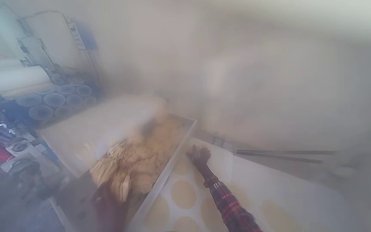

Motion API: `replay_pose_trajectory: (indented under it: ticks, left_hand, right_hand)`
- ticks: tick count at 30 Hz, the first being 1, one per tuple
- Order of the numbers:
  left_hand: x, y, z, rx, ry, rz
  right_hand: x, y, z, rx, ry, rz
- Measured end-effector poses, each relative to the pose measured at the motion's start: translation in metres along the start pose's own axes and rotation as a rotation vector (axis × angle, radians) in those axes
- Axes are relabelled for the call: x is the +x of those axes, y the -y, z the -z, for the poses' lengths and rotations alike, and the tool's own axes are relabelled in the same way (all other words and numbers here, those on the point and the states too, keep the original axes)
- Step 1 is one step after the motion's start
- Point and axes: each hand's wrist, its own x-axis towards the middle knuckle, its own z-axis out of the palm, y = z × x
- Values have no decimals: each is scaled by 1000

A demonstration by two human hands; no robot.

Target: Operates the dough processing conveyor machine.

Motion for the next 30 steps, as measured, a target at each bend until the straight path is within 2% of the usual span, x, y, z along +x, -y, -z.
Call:
replay_pose_trajectory:
  ticks: [16,30]
  left_hand:
    - [-1,2,-3,24,-12,-16]
    - [-1,2,-4,45,-19,-45]
  right_hand:
    - [1,-13,7,54,27,-125]
    - [-2,-8,0,45,2,-99]
